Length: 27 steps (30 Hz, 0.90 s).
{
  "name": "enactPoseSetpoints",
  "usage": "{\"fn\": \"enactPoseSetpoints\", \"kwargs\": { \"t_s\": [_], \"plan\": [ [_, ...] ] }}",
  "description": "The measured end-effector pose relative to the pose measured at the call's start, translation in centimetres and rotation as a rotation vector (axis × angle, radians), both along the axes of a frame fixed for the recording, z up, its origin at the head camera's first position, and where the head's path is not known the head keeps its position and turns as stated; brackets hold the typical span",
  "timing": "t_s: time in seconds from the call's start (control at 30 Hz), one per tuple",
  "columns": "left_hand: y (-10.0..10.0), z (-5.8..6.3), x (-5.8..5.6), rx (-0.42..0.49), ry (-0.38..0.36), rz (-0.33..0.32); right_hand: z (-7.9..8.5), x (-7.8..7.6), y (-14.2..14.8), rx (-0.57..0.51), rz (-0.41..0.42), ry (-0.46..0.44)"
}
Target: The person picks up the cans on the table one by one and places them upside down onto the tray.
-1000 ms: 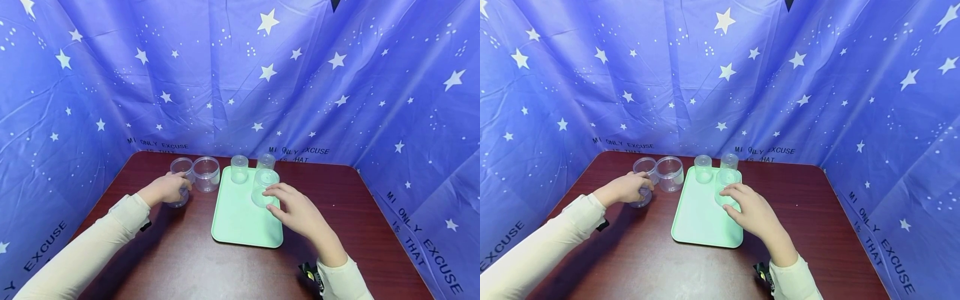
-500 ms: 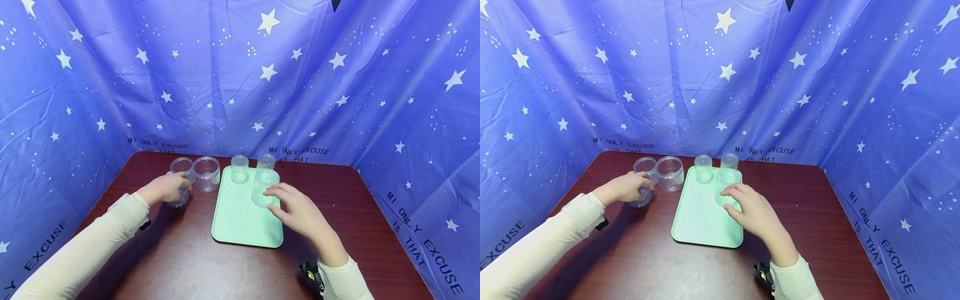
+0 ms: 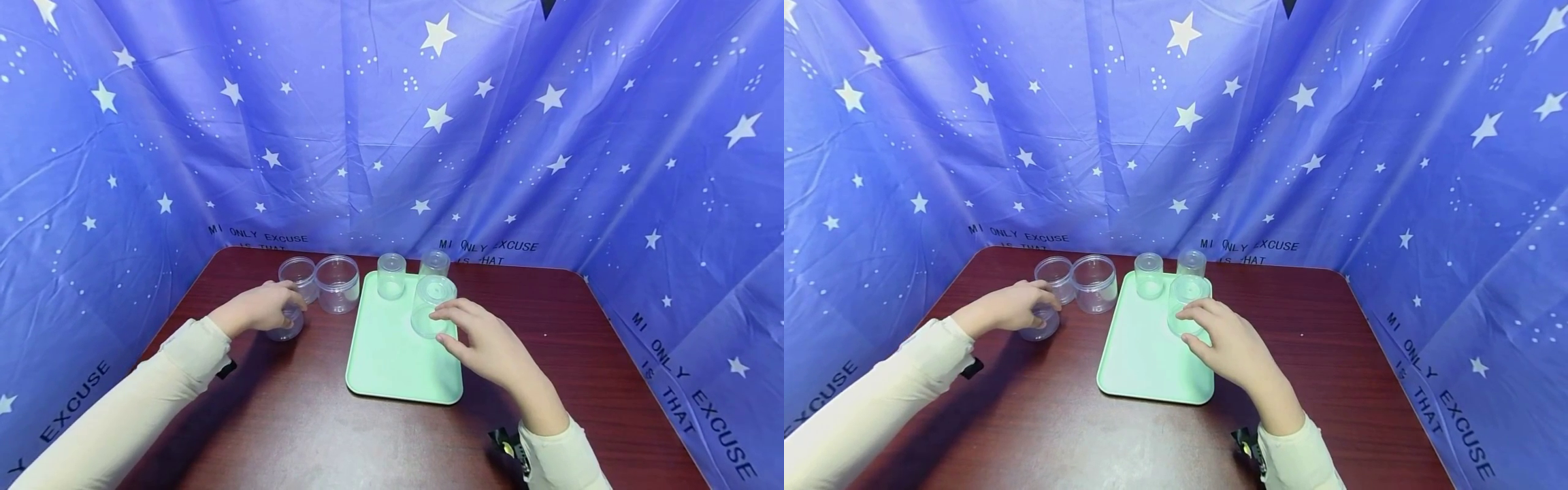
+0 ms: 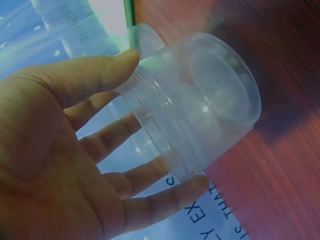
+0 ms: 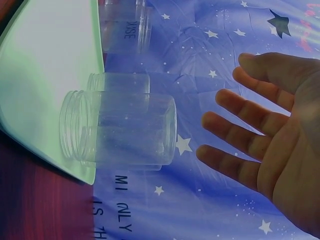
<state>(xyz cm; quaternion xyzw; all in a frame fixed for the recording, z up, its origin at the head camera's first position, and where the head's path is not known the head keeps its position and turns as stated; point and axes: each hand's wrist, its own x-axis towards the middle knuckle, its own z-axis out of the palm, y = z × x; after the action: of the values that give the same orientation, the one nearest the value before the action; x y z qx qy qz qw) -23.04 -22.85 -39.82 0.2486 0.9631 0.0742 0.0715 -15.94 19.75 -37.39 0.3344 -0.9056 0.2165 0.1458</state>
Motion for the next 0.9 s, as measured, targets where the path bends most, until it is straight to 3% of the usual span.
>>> {"fn": "enactPoseSetpoints", "kwargs": {
  "t_s": [0.9],
  "plan": [
    [1.1,3.5,1.7,0.130,0.088,-0.053,0.1,-0.1,0.3,-0.017,0.016,0.025]
  ]
}}
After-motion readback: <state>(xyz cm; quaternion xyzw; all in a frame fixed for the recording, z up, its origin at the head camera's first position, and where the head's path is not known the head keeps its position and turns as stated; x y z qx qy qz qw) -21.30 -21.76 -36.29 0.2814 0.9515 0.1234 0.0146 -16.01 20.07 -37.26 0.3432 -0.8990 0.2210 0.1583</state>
